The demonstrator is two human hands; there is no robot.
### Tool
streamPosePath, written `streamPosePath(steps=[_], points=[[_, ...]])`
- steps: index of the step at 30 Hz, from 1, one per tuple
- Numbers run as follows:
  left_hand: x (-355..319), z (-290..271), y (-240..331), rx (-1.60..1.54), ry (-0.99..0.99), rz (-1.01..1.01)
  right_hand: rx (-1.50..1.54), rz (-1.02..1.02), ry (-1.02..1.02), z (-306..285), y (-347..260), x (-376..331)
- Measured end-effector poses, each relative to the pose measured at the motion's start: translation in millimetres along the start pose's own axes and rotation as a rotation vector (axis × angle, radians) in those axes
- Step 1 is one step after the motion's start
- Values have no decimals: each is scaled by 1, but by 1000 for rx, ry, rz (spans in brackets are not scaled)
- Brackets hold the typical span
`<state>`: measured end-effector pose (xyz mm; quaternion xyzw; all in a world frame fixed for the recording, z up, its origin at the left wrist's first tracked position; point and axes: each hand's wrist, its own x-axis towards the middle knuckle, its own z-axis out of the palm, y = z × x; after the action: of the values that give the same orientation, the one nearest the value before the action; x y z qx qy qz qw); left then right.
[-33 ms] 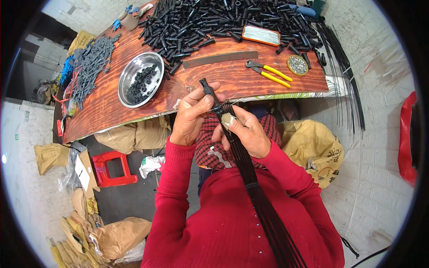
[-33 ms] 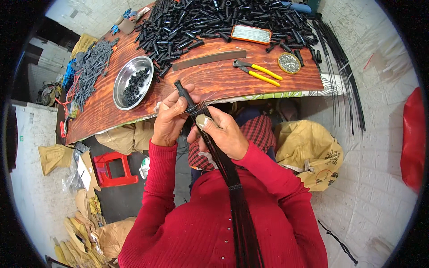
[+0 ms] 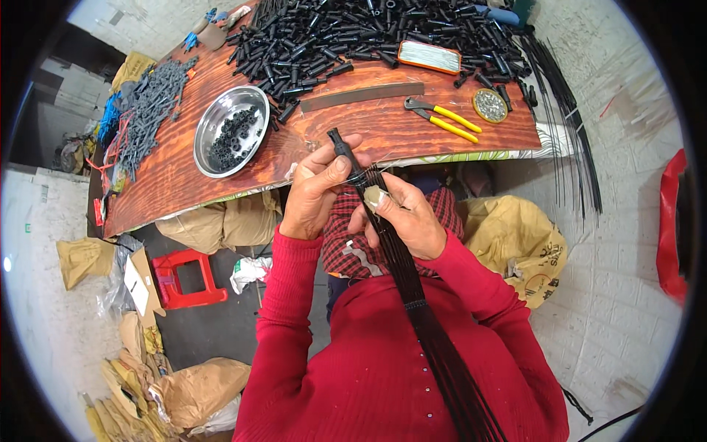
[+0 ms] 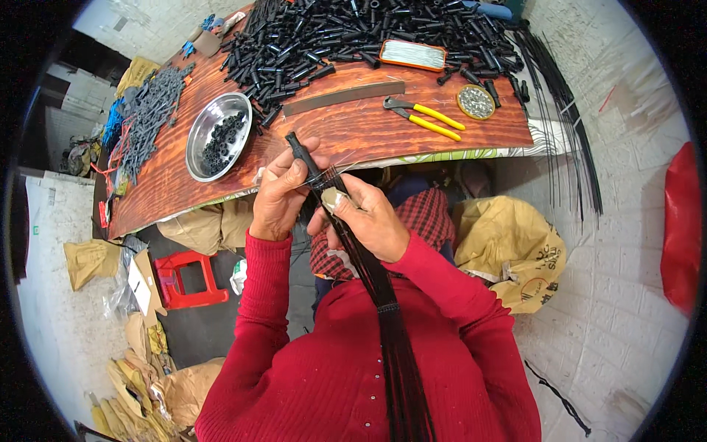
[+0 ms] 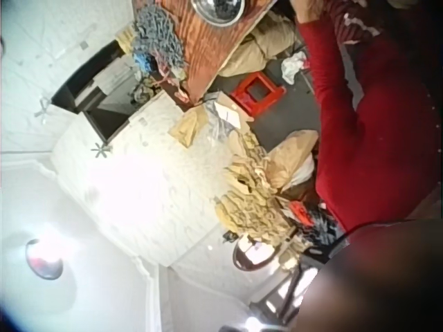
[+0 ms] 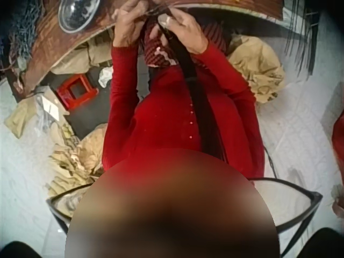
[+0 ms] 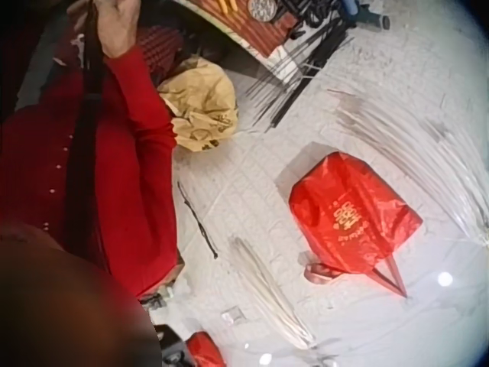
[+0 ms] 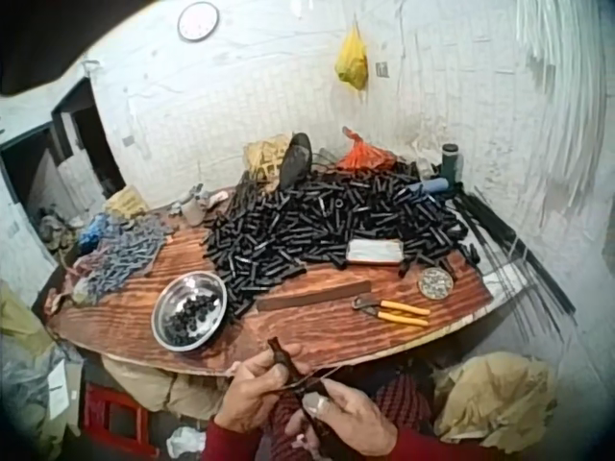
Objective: Assembling bundles of black rods by fitting plastic connectors onto the ends.
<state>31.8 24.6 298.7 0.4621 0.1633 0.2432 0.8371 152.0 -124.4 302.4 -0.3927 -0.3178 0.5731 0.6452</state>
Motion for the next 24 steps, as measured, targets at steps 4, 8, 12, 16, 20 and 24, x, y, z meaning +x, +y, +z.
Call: streamPosePath(steps=[4, 8, 12, 16, 20, 24], points=[[2, -2, -1, -28, -39, 16, 54, -27, -9, 0, 0, 0], [5, 11, 6, 4, -10, -15, -4, -21, 49, -4, -1, -1], [2, 15, 11, 34, -81, -12, -26, -21, 86, -1, -6, -1], [-2, 20, 15, 173, -50, -21, -19, -33, 88, -1, -4, -2], [4, 14, 11, 215, -79, 42, -27, -11, 84, 0, -6, -3], [7, 9, 3, 234, -110, 98, 23, 3, 86, -1, -5, -3]])
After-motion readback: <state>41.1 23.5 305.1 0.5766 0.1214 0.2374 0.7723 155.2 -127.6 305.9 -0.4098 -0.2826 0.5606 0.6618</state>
